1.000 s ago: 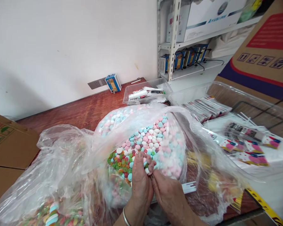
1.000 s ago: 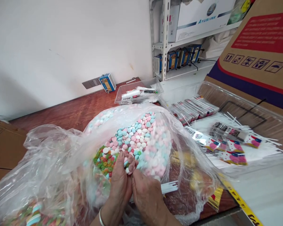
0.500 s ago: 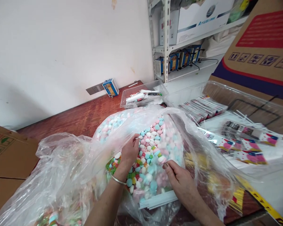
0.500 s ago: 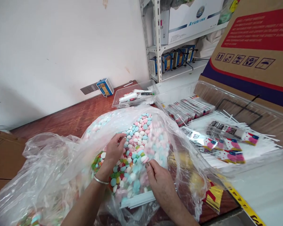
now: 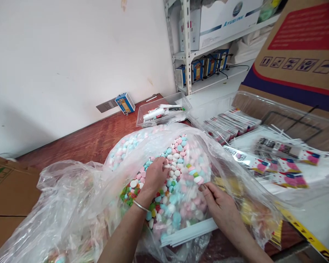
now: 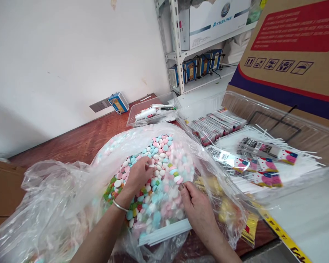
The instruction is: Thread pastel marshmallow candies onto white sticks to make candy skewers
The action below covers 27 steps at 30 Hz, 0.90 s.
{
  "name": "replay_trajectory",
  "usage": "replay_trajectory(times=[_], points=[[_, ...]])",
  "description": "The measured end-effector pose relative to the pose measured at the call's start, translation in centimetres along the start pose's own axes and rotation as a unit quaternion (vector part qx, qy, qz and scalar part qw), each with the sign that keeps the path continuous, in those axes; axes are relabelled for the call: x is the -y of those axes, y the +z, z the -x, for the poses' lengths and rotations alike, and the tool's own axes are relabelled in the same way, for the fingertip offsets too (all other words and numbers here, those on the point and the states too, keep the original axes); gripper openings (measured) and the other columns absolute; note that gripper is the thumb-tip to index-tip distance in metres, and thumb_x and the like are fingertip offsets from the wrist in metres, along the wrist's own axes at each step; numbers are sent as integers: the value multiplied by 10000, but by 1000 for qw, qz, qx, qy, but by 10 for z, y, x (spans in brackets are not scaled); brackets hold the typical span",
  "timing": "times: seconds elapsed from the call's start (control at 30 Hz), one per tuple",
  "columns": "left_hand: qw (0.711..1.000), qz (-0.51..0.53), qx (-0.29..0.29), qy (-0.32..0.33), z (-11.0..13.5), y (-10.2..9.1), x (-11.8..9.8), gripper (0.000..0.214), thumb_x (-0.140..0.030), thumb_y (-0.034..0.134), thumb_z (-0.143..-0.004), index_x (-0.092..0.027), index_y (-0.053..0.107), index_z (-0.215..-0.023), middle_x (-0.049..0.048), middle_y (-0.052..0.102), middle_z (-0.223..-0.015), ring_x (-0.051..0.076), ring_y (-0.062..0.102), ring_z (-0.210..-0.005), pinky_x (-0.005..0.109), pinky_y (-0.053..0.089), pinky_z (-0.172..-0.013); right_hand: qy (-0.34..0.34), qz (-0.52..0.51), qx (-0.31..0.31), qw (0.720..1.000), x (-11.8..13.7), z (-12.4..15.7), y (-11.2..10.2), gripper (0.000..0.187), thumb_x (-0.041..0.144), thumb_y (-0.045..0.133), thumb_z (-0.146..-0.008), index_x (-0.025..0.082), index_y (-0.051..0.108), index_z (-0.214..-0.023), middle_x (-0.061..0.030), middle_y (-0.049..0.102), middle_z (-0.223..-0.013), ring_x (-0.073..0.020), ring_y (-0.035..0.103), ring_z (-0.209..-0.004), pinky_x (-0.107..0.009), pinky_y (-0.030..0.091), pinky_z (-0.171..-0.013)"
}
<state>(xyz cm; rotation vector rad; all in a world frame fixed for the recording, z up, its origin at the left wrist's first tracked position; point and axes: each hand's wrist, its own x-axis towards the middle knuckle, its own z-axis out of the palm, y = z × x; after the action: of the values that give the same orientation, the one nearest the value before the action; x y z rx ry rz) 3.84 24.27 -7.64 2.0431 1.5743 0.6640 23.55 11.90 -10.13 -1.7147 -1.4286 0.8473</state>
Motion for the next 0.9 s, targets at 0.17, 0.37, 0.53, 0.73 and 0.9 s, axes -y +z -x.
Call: replay_trajectory(times=[0.17,0.37,0.53,0.73,0.9], points=[[995,74,3,-68,-13,2,-2,185,-266,595,-798,-192,649,-958,-2,666,-666,166,629,-596,253,477,-557,11,-2,-16,1000,1,-2,-3,361,489,367,-916,223,565,-772,4,589,-612,-195,565,-592,-275,392,-567],[991,86,-50,-92,-35,2,-1,297,-376,534,-851,-179,704,-994,54,731,-778,248,697,-804,348,529,-743,-9,-4,-21,1000,0,0,-4,348,463,374,-928,230,539,-729,10,560,-597,-186,544,-582,-271,389,-555],[994,49,-70,-71,-54,0,-1,227,-336,605,-819,-224,703,-990,73,735,-990,299,634,-1068,422,469,-936,-11,-15,-13,1000,0,1,0,323,434,382,-939,230,545,-750,10,579,-617,-180,548,-589,-268,395,-558],[998,-11,-43,-39,-68,5,-2,184,-313,605,-819,-238,693,-963,67,726,-971,293,632,-1031,432,451,-961,-8,-32,7,999,2,1,1,301,400,368,-942,225,546,-774,6,598,-655,-180,563,-619,-269,399,-586],[998,-60,-21,-21,-58,13,-4,206,-292,595,-828,-257,667,-1018,56,715,-908,287,638,-998,400,467,-915,-10,-37,8,999,3,0,2,294,393,371,-938,224,541,-767,12,587,-643,-174,549,-600,-265,387,-574]])
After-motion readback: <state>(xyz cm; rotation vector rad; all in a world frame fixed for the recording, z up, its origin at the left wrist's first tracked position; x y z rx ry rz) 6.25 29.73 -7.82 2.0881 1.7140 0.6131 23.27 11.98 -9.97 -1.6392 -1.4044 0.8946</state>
